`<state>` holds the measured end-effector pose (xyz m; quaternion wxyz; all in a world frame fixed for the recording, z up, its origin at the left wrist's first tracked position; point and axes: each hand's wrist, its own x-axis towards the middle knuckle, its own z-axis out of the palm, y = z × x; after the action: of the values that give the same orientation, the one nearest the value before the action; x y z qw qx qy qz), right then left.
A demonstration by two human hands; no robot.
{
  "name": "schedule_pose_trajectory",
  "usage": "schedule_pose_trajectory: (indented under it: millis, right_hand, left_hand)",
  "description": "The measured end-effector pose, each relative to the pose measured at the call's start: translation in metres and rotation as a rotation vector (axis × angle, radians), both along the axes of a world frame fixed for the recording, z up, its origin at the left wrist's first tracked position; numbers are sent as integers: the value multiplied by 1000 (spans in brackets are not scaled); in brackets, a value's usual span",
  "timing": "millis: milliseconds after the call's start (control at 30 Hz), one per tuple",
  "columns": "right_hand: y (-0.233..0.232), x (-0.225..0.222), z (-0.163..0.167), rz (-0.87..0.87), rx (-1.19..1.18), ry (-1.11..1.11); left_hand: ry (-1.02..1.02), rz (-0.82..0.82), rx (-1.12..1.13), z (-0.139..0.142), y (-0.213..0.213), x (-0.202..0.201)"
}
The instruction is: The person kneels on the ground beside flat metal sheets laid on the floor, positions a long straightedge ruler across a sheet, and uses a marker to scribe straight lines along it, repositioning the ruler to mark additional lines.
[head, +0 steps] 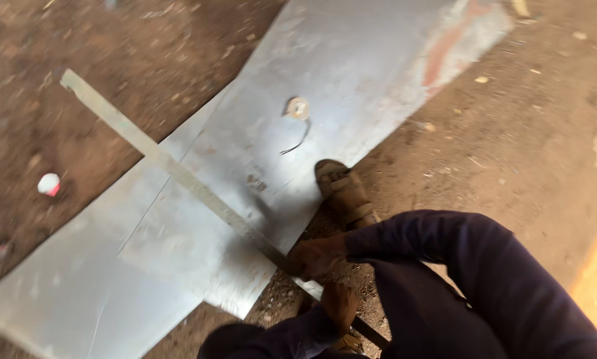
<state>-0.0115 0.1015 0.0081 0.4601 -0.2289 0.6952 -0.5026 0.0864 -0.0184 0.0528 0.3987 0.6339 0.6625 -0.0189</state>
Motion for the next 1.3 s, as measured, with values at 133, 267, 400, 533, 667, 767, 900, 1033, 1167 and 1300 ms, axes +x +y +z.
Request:
schedule_pose_trajectory:
  millis: [133, 267, 400, 533, 667, 767, 900, 1033, 1167, 1300]
  right_hand:
    - [14, 1, -15, -104, 105, -56]
    - [33, -10, -13, -503, -42, 83]
    - [48, -29, -11, -684, -103, 156]
    - [72, -44, -6, -825, -132, 146]
    - [97, -52, 9, -897, -50, 148]
    - [108, -54, 20, -960, 50, 25]
    - [116, -51, 25, -1078, 67, -79]
    - [121, -49, 26, -1126, 25, -26]
    - [125, -51, 29, -1189, -112, -133]
    - [127, -53, 29, -1206, -94, -166]
  left_hand:
    - [57, -43, 11, 7, 3, -21]
    - [161, -52, 57, 25, 17, -45]
    - [266, -162, 69, 37, 35, -59]
    - [198, 125, 433, 39, 33, -67]
    - [132, 189, 519, 33, 33, -84]
    - [-54, 464, 459, 32, 34, -99]
    - [120, 810, 368, 33, 33, -116]
    - [86, 1038, 310, 29, 32, -126]
    - [65, 1071, 227, 16, 29, -141]
    - [-107, 1163, 24, 5, 29, -144]
